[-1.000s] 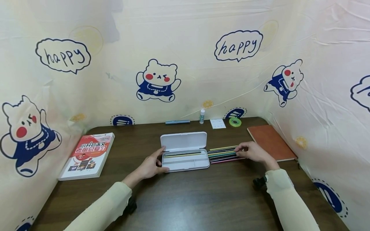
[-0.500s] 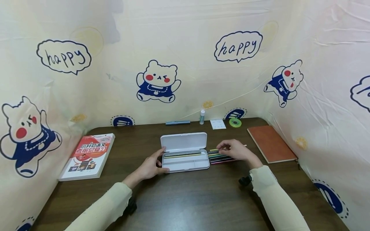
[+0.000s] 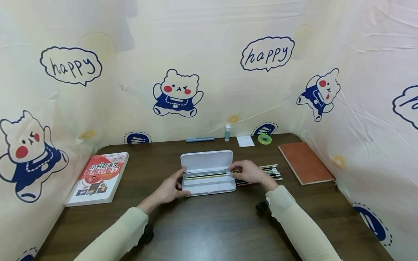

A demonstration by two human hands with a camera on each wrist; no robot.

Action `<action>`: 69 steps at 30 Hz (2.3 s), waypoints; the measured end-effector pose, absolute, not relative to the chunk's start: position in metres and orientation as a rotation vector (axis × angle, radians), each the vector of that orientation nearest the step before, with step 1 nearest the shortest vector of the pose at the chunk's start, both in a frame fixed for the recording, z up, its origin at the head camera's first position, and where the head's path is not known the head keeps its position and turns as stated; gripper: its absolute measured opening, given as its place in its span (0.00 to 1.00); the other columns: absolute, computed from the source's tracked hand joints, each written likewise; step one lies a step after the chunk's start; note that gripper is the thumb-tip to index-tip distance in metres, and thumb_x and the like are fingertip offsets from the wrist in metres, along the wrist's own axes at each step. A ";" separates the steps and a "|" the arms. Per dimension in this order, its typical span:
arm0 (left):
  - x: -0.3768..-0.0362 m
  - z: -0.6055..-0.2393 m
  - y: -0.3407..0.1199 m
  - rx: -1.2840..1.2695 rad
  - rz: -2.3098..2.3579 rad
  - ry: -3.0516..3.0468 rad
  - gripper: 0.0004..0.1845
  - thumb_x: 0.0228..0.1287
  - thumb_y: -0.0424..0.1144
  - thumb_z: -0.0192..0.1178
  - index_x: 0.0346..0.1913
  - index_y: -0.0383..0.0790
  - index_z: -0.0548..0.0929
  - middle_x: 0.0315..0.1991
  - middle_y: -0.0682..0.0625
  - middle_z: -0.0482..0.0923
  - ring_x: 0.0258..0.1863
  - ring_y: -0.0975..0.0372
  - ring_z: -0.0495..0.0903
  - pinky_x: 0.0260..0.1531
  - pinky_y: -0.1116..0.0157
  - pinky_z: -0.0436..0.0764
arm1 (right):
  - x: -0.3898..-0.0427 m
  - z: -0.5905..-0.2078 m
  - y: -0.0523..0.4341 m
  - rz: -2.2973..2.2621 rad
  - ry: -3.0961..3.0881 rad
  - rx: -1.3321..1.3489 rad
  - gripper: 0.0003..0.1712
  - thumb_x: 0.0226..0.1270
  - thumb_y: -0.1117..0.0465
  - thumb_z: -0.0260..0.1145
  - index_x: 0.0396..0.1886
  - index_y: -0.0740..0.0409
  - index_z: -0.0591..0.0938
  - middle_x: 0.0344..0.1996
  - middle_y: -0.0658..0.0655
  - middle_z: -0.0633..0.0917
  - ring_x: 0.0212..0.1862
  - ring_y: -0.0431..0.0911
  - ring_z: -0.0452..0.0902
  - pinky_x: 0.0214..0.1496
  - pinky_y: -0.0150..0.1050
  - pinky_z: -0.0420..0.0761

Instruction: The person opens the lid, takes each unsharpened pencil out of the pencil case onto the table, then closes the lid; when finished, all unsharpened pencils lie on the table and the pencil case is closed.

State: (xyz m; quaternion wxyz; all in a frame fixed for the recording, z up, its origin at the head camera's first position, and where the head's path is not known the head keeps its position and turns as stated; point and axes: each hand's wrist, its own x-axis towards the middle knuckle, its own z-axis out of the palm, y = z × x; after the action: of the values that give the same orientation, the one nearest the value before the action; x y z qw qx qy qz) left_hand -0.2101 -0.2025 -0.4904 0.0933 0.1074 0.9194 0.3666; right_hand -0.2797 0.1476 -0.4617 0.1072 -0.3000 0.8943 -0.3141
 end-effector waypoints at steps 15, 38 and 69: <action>-0.209 -0.486 -0.201 0.315 1.082 2.729 0.54 0.54 0.46 0.76 0.79 0.47 0.54 0.69 0.41 0.71 0.36 0.63 0.75 0.35 0.68 0.74 | -0.283 -0.475 0.129 -0.712 2.637 -0.891 0.12 0.67 0.60 0.68 0.50 0.50 0.87 0.48 0.50 0.88 0.51 0.44 0.82 0.59 0.48 0.78; -0.207 -0.485 -0.201 0.318 1.102 2.709 0.54 0.54 0.45 0.76 0.80 0.47 0.54 0.69 0.40 0.70 0.37 0.62 0.76 0.35 0.68 0.74 | -0.278 -0.476 0.119 -0.669 2.628 -0.913 0.06 0.64 0.63 0.70 0.35 0.46 0.87 0.30 0.44 0.84 0.35 0.40 0.73 0.44 0.38 0.74; -0.209 -0.492 -0.203 0.329 1.090 2.728 0.54 0.55 0.47 0.76 0.80 0.48 0.54 0.69 0.41 0.71 0.37 0.63 0.76 0.36 0.68 0.74 | -0.276 -0.458 0.173 -0.894 2.670 -0.880 0.04 0.68 0.60 0.68 0.38 0.48 0.87 0.35 0.46 0.87 0.36 0.42 0.74 0.42 0.36 0.73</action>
State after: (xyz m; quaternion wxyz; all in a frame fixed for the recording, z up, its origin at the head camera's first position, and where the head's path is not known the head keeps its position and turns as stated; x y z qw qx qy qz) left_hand -0.2085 -0.2032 -0.4918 0.0927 0.1107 0.9189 0.3671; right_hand -0.2762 0.1732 -0.4581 0.0954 -0.2970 0.9009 -0.3017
